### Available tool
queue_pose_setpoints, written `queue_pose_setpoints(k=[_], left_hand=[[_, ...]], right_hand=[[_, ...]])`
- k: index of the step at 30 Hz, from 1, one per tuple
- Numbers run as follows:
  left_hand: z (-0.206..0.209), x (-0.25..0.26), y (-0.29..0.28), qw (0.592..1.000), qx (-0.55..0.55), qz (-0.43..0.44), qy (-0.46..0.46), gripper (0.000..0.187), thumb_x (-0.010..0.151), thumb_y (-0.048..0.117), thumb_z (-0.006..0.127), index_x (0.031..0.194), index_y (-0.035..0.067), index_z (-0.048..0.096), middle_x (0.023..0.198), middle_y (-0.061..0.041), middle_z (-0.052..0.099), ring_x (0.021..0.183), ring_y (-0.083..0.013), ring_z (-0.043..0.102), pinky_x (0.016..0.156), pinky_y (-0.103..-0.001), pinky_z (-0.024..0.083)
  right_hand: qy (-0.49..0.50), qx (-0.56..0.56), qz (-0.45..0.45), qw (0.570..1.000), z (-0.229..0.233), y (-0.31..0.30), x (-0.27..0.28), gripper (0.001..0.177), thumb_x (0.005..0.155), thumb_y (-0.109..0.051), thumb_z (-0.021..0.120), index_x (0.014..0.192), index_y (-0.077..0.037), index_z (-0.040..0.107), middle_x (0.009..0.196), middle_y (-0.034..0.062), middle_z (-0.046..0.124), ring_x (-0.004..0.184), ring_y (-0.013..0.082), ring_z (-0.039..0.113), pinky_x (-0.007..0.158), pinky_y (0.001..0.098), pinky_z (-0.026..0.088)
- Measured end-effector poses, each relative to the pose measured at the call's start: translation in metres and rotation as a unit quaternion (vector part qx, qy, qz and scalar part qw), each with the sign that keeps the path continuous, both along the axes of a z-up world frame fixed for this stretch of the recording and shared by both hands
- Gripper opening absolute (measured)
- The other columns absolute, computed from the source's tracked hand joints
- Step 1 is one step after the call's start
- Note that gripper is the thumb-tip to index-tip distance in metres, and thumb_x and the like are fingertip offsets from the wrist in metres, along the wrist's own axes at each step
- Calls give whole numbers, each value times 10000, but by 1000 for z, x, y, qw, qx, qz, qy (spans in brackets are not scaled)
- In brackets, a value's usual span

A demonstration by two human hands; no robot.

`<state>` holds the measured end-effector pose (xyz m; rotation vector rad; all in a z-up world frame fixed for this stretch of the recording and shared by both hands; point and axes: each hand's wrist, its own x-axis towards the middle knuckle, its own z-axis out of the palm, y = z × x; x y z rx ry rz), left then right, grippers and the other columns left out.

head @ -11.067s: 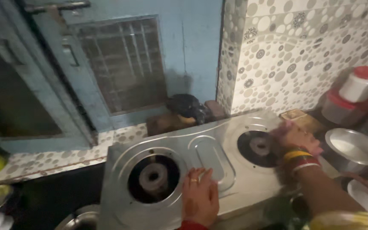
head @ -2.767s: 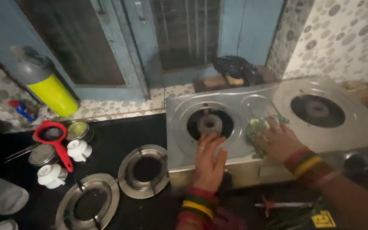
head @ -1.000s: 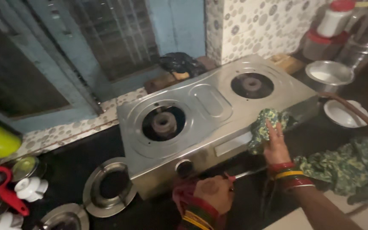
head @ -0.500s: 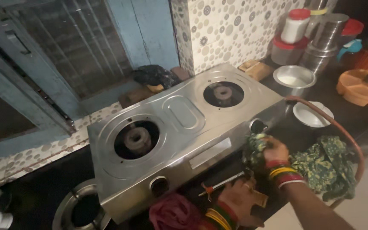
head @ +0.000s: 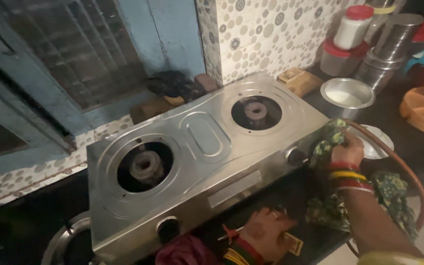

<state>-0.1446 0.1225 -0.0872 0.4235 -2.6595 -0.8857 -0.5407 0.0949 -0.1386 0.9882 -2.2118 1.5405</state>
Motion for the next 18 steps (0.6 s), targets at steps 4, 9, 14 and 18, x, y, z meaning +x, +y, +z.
queue_pose_setpoints(k=[4,9,14,18], left_hand=[[7,3,-4,998,19,42,53,406,892,337,676,1243,135,715,1303,-114,671,1203,-361,577,1019,-469,462],[28,20,-10,990,32,81,107,368,872,261,714,1215,132,740,1269,-135,666,1190,-379,587,1027,-443,479],[52,90,-10,977,44,134,162,299,917,255,701,1168,96,731,1211,-128,704,1055,-337,675,931,-422,545],[52,182,-13,934,3,286,212,212,948,234,697,1092,94,764,1080,-116,758,997,-324,724,858,-400,573]], right_hand=[[-163,-4,-84,983,-37,-6,1,421,863,-46,620,1273,-16,710,1115,261,732,1069,380,712,968,421,511],[-337,113,-51,933,-78,11,31,422,909,-139,585,1305,-47,694,1159,238,722,1094,349,699,952,421,510],[-468,132,91,869,-51,17,106,480,1001,-319,495,1358,-41,655,1232,199,681,1103,298,660,940,414,497],[-607,124,246,746,-3,21,203,573,1074,-462,423,1400,-36,624,1291,168,648,1110,257,629,930,409,488]])
